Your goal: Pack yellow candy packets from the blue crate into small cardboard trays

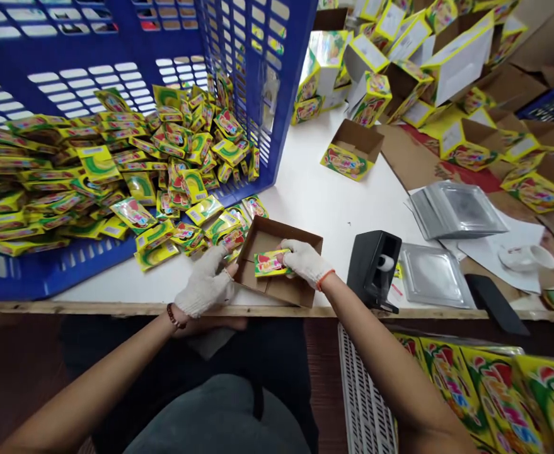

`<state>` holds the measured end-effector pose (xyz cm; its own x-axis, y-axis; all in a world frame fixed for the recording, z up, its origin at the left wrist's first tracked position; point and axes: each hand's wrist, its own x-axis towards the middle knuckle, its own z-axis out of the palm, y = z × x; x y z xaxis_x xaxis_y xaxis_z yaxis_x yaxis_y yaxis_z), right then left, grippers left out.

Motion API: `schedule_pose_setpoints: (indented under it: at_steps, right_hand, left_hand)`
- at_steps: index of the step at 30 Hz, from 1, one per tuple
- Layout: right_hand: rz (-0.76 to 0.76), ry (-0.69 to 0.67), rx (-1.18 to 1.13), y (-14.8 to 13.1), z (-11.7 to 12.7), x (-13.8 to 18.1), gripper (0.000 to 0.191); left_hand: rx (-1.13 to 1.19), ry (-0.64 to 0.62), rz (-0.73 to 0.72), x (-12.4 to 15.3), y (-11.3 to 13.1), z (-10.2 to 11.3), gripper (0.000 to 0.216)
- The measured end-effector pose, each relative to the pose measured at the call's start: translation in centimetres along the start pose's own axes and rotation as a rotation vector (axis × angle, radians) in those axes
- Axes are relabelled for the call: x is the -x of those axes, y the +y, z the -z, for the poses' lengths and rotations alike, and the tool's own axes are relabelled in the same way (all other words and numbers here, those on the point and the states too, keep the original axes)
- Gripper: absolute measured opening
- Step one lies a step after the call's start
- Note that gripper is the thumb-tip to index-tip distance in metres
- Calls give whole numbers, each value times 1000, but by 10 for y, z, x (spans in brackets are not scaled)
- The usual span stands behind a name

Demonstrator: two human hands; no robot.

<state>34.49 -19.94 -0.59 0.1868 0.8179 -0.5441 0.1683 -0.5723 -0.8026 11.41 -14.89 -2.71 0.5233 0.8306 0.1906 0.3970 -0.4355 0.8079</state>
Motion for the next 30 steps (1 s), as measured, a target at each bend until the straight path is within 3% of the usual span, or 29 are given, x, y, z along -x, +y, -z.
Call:
schedule_pose_setpoints:
  at_steps: [3, 6, 10, 12, 15, 20, 22, 24, 27, 30]
  right_hand:
    - [-19, -38, 238, 24, -24, -6, 19]
    - [93, -29, 571, 34, -48, -4, 20]
    - [175, -43, 951, 26, -58, 1, 20]
    - [195, -127, 1020, 21, -54, 0, 20]
    - [217, -173, 960, 14, -40, -1, 21]
    - [444, 48, 528, -1, -35, 10, 30]
    - [541, 6, 255, -11, -42, 16, 43]
    - [580, -24, 54, -18, -46, 20, 49]
    - [586, -24, 58, -22, -31, 16, 46]
    - [525, -120, 321, -18, -4, -3, 38]
  left_hand:
    - [-21, -75, 16, 28, -4, -10, 34]
    - [-104, -45, -38, 35, -2, -10, 32]
    - [-512, 58, -65, -4, -5, 10, 35]
    - [-711, -6, -75, -29, -9, 20, 46]
    - [-813, -105, -90, -48, -16, 31, 46]
    - [-540, 239, 8, -29, -1, 24, 60]
    - [-397, 276, -74, -15, 14, 13, 63]
    - [-306, 226, -171, -3, 25, 4, 63]
    - [-321, 175, -151, 7, 21, 5, 51]
    - [-526, 33, 17, 10, 3, 14, 29]
